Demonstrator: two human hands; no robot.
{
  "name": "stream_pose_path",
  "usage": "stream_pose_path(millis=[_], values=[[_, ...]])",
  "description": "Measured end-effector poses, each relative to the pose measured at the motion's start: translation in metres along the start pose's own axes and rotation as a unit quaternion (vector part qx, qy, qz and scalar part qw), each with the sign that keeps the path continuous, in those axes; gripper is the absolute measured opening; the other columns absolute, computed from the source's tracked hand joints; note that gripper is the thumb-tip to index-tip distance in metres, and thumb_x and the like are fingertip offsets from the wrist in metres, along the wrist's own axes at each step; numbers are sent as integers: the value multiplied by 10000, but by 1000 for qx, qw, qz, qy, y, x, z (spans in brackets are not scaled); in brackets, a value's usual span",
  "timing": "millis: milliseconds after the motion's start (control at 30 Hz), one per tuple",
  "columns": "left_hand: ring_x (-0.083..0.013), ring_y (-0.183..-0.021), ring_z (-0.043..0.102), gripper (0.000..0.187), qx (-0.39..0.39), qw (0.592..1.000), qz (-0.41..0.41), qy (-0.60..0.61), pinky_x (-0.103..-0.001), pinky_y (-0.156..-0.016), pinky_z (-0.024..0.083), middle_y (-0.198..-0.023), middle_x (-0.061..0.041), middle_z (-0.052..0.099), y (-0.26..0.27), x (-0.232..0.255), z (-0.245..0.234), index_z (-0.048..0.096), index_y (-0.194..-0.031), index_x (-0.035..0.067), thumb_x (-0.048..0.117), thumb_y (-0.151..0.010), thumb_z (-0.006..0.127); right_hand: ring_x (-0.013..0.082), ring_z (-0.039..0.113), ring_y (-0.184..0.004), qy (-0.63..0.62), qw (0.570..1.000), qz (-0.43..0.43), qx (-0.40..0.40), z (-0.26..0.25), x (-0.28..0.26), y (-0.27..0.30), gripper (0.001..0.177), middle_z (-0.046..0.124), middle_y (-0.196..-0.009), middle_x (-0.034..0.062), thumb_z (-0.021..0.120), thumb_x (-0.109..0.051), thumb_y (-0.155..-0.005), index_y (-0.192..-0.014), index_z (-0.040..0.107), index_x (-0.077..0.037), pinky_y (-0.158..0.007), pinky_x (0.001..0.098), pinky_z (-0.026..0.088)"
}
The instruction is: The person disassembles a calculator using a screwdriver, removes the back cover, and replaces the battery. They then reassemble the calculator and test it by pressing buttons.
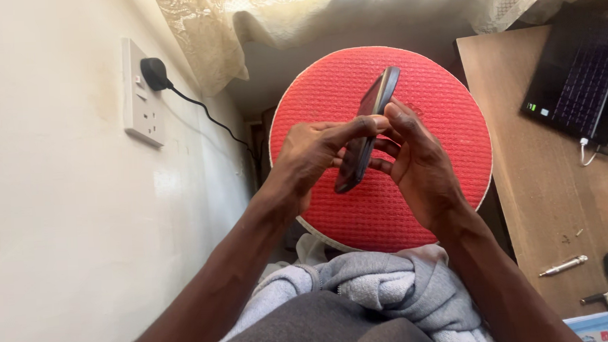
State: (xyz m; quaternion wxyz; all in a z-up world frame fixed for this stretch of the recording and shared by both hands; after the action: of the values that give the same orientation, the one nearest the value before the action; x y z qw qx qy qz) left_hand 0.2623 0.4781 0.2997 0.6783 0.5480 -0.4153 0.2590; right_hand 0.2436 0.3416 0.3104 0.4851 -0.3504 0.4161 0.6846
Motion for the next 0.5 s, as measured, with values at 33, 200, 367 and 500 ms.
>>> stream_pose_path(millis=[33,200,367,500], values=[[-229,-833,761,757,-6,1000,6,4,-365,-827,570,-784,-135,779,0,1,0,818,-959,-26,637,-596,792,181,606,-1123,8,1000,3,5,0,0,0,512,618,-1181,53,589,-540,-981,-1265,552,-115,-972,411,537],[-228,-803,748,778,-11,1000,9,8,-365,-834,590,-768,-135,741,2,-2,-3,789,-867,-14,713,-591,773,193,622,-1083,25,999,35,14,5,0,1,542,655,-1123,70,571,-576,-943,-1212,581,-106,-930,421,548],[-233,-868,741,790,-27,1000,11,13,-373,-862,582,-848,-137,746,11,-1,0,783,-884,9,749,-611,729,218,657,-1034,2,998,65,22,6,-5,0,574,654,-1091,122,590,-553,-908,-1207,585,-64,-916,409,563],[-238,-1016,728,738,-49,999,20,8,-384,-942,567,-988,-149,771,20,9,7,791,-952,44,714,-652,714,243,673,-984,3,995,85,52,0,-10,4,751,632,-1070,169,644,-561,-837,-1343,506,-24,-924,403,592]])
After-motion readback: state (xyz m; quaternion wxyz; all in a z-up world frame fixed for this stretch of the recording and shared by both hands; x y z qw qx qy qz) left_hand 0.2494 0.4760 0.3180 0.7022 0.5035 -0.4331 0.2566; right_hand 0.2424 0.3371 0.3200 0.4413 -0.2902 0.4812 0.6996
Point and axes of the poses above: each hand's wrist, its own y-axis away from the middle knuckle, its own z-axis out of the palm, x = y × z, the point moved 9 cm from there along -y, towards the middle knuckle
